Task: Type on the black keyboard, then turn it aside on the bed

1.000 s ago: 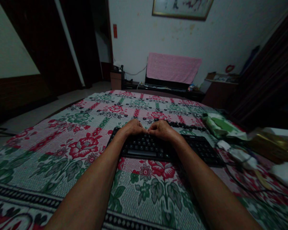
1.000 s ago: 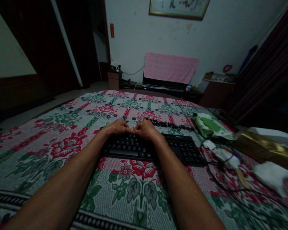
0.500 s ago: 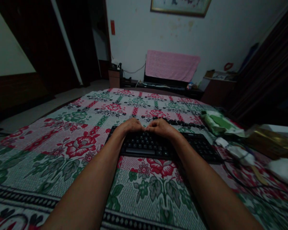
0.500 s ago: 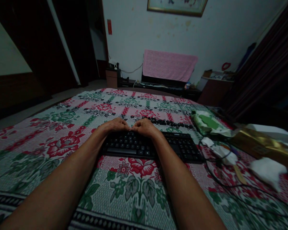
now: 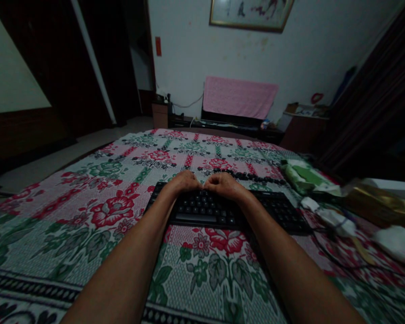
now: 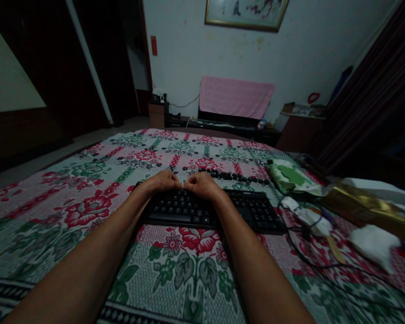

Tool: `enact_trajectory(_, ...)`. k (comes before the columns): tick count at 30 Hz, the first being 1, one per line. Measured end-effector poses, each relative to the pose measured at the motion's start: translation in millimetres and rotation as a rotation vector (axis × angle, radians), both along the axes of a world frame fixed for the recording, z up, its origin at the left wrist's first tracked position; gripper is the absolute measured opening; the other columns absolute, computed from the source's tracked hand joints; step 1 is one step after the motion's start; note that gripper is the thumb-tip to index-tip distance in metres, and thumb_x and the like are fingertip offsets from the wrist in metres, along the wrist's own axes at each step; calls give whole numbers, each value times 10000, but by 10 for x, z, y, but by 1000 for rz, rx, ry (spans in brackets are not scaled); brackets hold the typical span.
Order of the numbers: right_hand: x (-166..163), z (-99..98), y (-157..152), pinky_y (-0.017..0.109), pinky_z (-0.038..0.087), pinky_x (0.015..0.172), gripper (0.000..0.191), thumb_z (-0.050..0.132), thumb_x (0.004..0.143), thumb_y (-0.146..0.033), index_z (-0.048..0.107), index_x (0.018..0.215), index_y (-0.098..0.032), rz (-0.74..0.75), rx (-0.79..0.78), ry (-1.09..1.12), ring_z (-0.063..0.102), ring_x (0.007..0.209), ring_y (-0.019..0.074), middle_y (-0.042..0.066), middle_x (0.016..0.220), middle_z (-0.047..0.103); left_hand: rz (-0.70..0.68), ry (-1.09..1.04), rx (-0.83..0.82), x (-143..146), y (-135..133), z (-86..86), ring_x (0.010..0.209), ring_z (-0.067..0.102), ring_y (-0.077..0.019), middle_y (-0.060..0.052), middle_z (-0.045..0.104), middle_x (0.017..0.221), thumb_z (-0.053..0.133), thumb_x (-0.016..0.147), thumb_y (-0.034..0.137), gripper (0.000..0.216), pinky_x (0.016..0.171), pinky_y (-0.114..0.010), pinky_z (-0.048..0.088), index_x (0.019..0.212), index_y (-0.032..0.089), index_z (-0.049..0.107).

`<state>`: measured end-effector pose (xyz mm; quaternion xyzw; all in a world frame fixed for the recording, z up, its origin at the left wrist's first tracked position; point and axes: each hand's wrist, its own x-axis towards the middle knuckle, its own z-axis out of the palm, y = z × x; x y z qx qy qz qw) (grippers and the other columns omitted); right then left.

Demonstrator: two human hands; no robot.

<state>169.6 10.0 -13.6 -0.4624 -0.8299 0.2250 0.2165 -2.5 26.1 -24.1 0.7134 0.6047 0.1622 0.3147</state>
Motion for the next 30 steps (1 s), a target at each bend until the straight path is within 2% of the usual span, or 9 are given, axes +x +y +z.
enact_trajectory(2, 89, 13, 0, 174, 352, 521, 241, 465, 671, -317, 614, 701, -130, -35, 38, 20, 498, 583, 87, -3, 643, 588, -9, -29, 3, 0, -33, 31, 426, 368, -75, 24, 444, 426, 570, 487, 431, 320, 402, -195, 263, 563, 121, 601)
enact_trajectory(5, 257, 18, 5, 195, 370, 562, 228, 471, 674, -310, 622, 710, -143, -189, 89, -5, 527, 620, 109, 11, 662, 612, 8, -64, -8, 3, -92, 92, 421, 375, -72, 24, 463, 435, 588, 481, 418, 308, 405, -192, 270, 558, 120, 598)
enact_trajectory(8, 377, -20, 26, 204, 386, 593, 245, 477, 674, -330, 622, 734, -142, -267, 85, 10, 547, 645, 121, 21, 691, 628, 48, -57, 6, -1, -120, 139, 441, 410, -82, 17, 499, 457, 601, 479, 407, 291, 419, -193, 285, 573, 133, 612)
enact_trajectory(12, 391, -81, 125, 215, 399, 636, 256, 467, 688, -336, 628, 781, -159, -250, 102, -13, 556, 677, 125, 18, 728, 636, 53, 33, 74, -12, -105, 179, 501, 464, -102, -4, 568, 547, 588, 491, 426, 295, 457, -201, 310, 619, 166, 642)
enact_trajectory(15, 339, -75, 264, 237, 389, 693, 247, 455, 699, -310, 632, 829, -197, -295, 218, -135, 546, 751, 140, 21, 800, 629, 44, 106, 122, 1, -101, 202, 564, 501, -119, -12, 603, 617, 574, 505, 417, 284, 496, -207, 331, 668, 199, 656)
enact_trajectory(20, 229, -39, 509, 314, 353, 760, 287, 472, 688, -308, 587, 945, -251, -359, 391, -397, 465, 916, 194, 53, 993, 534, 32, 85, 158, 31, -135, 201, 641, 528, -126, -15, 626, 683, 559, 533, 377, 268, 548, -201, 359, 716, 210, 659)
enact_trajectory(25, 147, -90, 648, 443, 290, 791, 294, 460, 702, -326, 568, 966, -252, -342, 399, -553, 406, 961, 245, 74, 1075, 469, 39, 74, 146, 24, -143, 179, 654, 535, -135, -16, 630, 678, 557, 546, 376, 282, 571, -211, 374, 741, 200, 661)
enact_trajectory(30, 109, -102, 690, 485, 230, 809, 228, 443, 719, -260, 615, 868, -270, -309, 390, -574, 367, 996, 257, 49, 1101, 469, 36, 54, 165, 22, -118, 144, 660, 539, -139, -23, 632, 689, 558, 548, 374, 259, 587, -220, 379, 708, 201, 666)
